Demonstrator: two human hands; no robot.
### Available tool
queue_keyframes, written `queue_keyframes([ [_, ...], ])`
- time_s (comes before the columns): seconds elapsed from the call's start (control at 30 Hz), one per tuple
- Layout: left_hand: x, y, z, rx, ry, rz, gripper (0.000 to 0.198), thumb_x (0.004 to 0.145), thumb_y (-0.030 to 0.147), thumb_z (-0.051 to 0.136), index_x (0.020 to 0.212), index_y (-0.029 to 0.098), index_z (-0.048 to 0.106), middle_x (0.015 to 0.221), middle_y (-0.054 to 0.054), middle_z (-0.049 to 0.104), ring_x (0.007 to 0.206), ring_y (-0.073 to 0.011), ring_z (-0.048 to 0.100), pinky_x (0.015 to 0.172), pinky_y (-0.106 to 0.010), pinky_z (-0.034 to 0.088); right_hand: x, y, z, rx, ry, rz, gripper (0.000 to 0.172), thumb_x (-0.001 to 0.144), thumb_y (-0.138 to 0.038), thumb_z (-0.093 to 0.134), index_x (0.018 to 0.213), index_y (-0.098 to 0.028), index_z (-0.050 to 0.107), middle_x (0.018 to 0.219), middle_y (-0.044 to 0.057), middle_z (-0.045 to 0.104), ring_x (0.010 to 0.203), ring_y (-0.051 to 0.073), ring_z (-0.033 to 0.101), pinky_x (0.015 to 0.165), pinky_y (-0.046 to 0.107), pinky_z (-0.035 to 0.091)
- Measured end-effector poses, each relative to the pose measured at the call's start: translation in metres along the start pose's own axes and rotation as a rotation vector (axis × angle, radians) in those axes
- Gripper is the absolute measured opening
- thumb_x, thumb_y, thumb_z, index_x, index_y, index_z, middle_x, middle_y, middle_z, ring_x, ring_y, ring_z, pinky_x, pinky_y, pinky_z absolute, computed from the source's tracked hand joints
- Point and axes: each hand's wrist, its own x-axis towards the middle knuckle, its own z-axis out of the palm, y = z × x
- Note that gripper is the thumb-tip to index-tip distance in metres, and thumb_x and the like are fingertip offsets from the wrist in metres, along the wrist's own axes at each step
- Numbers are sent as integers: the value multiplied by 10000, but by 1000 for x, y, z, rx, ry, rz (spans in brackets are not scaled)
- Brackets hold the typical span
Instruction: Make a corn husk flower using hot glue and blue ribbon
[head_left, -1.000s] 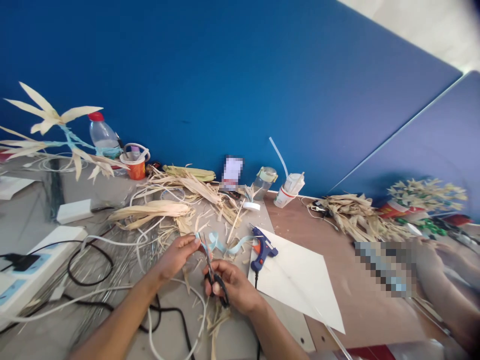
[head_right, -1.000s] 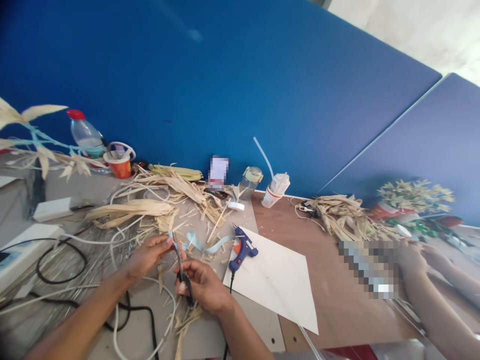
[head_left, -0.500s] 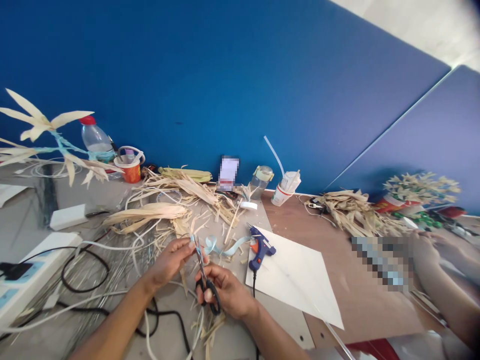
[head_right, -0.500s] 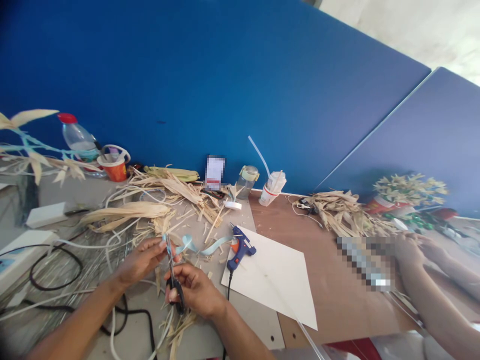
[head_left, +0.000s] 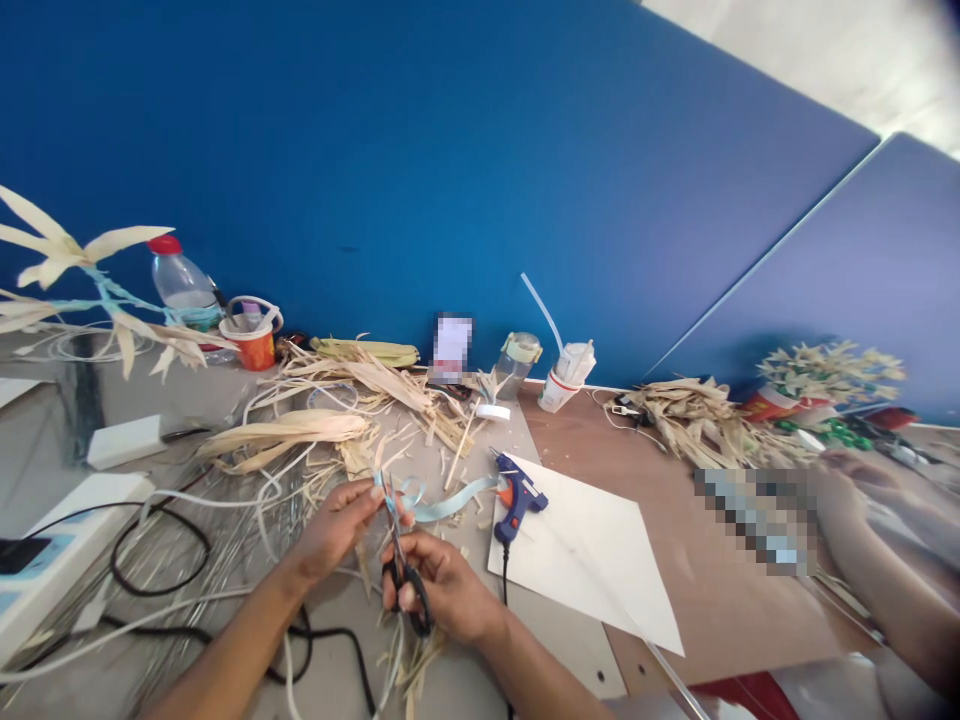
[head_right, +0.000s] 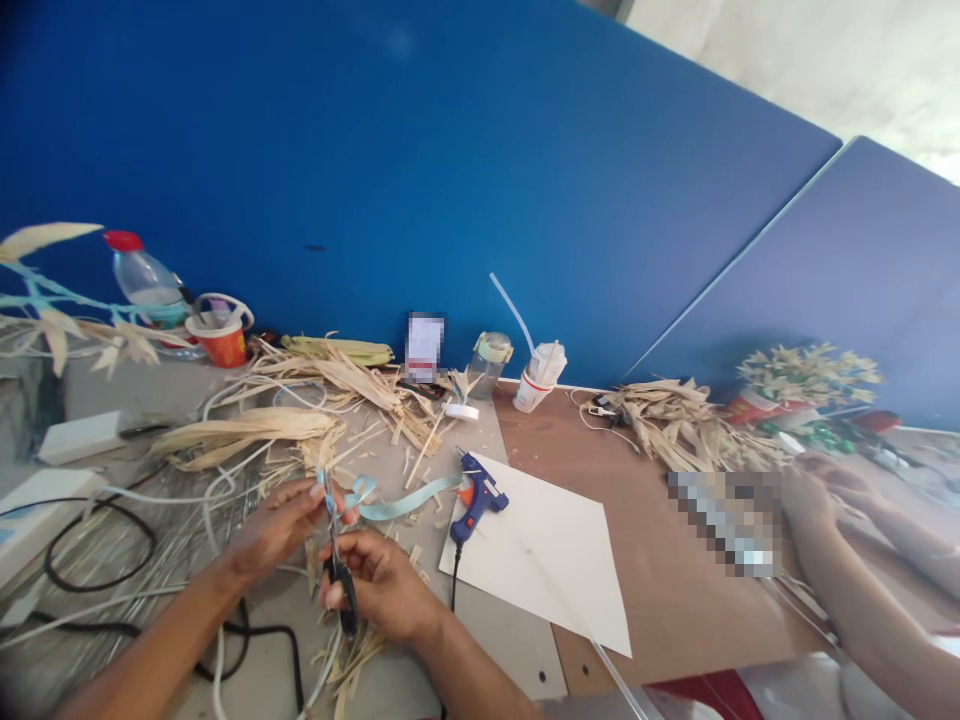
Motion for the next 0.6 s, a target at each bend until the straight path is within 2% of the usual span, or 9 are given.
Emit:
queue_keyframes([
  [0.2, -1, 1, 0, 6, 62, 19, 253, 766, 405, 653, 761, 172, 750, 747, -74, 732, 778, -222, 653, 750, -306, 492, 1, 4, -3, -6, -10, -5, 439, 577, -404, 814, 897, -195, 596, 654, -39, 607, 530, 65, 464, 542, 198, 365],
  [0.33, -1, 3, 8, -89, 88, 1, 237, 735, 398, 682, 749, 170, 747, 750, -78, 736, 781, -226, 660, 726, -305, 507, 4, 10, -2, -22, 16, -36, 417, 585, -350, 812, 901, -201, 583, 653, -49, 588, 537, 71, 480, 561, 209, 386],
  [0.5, -2, 6, 17, -258, 61, -101, 243, 699, 405, 714, 707, 162, 712, 719, -70, 722, 630, -206, 653, 563, -300, 520, 7, 13, -2, -116, 53, -59, 380, 594, -292, 798, 908, -203, 602, 660, -53, 562, 537, 66, 458, 544, 198, 371],
  [0.6, -1, 7, 19, -290, 87, -97, 240, 683, 391, 735, 692, 154, 704, 708, -70, 721, 640, -203, 654, 568, -296, 529, 7, 12, -2, -137, 58, -57, 369, 606, -293, 783, 916, -206, 602, 663, -50, 553, 545, 71, 448, 533, 198, 365],
])
